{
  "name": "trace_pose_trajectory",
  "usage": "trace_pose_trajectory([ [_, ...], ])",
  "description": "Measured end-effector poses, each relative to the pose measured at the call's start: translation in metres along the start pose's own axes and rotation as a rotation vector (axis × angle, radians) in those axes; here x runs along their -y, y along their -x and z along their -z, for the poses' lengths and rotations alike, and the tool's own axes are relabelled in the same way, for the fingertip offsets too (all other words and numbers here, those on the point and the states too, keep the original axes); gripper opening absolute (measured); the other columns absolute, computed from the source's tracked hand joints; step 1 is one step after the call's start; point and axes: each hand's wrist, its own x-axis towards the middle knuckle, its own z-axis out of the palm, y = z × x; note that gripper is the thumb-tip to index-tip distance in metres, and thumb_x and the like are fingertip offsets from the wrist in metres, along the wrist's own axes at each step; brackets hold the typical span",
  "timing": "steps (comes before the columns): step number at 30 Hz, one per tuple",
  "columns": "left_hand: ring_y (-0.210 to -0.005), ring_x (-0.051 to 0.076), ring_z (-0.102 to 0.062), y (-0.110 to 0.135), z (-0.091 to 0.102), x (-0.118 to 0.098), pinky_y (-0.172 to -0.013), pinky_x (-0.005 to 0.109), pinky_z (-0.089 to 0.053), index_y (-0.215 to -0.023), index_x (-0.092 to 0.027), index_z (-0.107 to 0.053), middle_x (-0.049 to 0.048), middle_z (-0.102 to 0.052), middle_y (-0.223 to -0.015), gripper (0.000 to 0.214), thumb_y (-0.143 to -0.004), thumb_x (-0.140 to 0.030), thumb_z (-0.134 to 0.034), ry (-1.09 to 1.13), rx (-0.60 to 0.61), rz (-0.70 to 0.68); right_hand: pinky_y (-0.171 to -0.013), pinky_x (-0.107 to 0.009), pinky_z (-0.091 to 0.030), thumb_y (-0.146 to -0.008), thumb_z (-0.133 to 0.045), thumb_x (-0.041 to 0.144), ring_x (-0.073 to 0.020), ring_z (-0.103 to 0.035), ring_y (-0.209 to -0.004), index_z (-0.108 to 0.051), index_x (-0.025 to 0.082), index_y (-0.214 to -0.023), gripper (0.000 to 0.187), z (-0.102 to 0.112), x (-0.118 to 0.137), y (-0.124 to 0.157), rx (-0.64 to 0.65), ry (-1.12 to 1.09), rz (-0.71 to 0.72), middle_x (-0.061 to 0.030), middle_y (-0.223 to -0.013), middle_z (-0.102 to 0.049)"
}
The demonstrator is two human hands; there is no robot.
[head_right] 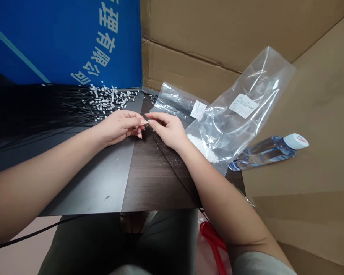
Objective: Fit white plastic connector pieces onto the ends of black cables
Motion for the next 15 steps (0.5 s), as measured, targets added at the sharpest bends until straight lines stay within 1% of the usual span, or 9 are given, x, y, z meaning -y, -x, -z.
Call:
trace_pose_trajectory([
  [2,-0.058,0.012,-0.061,0.0007,0.0001,-0.0006,-0.06,0.029,-0.058,-0.072,-0.012,-0.071,0.0055,-0.067,-0.073,0.01,-0.075,-0.014,-0.08,0.005,-0.003,0.005,-0.089,-0.037,-0.056,-0.094,-0.074,0.034,-0.0193,-0.071,-0.092,-0.084,0.026,-0.104,0.017,0.0005,-0.0004,0.0009,0.039,0.096,0.058,-0.0034,-0.1,-0.081],
  [4,-0.059,0.011,-0.061,0.0014,-0.0003,-0.0009,-0.06,0.028,-0.057,-0.072,-0.011,-0.072,0.0057,-0.067,-0.073,0.009,-0.076,-0.013,-0.08,0.01,-0.006,0.007,-0.09,-0.037,-0.055,-0.095,-0.073,0.034,-0.0196,-0.072,-0.093,-0.085,0.025,-0.102,0.016,-0.0004,-0.0006,0.0017,0.045,0.136,0.076,-0.0035,-0.101,-0.082],
  [9,-0.062,0.011,-0.061,0.0025,-0.0019,0.0004,-0.061,0.028,-0.057,-0.075,-0.011,-0.072,0.0061,-0.067,-0.075,0.01,-0.077,-0.015,-0.081,0.041,0.006,-0.002,-0.085,-0.034,-0.054,-0.093,-0.074,0.036,-0.0183,-0.07,-0.086,-0.081,0.023,-0.096,0.015,-0.0042,-0.0007,0.0022,-0.01,0.105,0.034,-0.0028,-0.096,-0.08],
  [15,-0.065,0.012,-0.063,0.0041,-0.0043,0.0032,-0.061,0.027,-0.057,-0.081,-0.011,-0.073,0.0067,-0.069,-0.08,0.021,-0.079,-0.027,-0.086,0.07,0.01,-0.018,-0.075,-0.031,-0.05,-0.092,-0.073,0.035,-0.0147,-0.062,-0.075,-0.074,0.021,-0.091,0.015,-0.0078,-0.0001,0.0016,-0.093,0.021,-0.013,-0.0007,-0.086,-0.075],
])
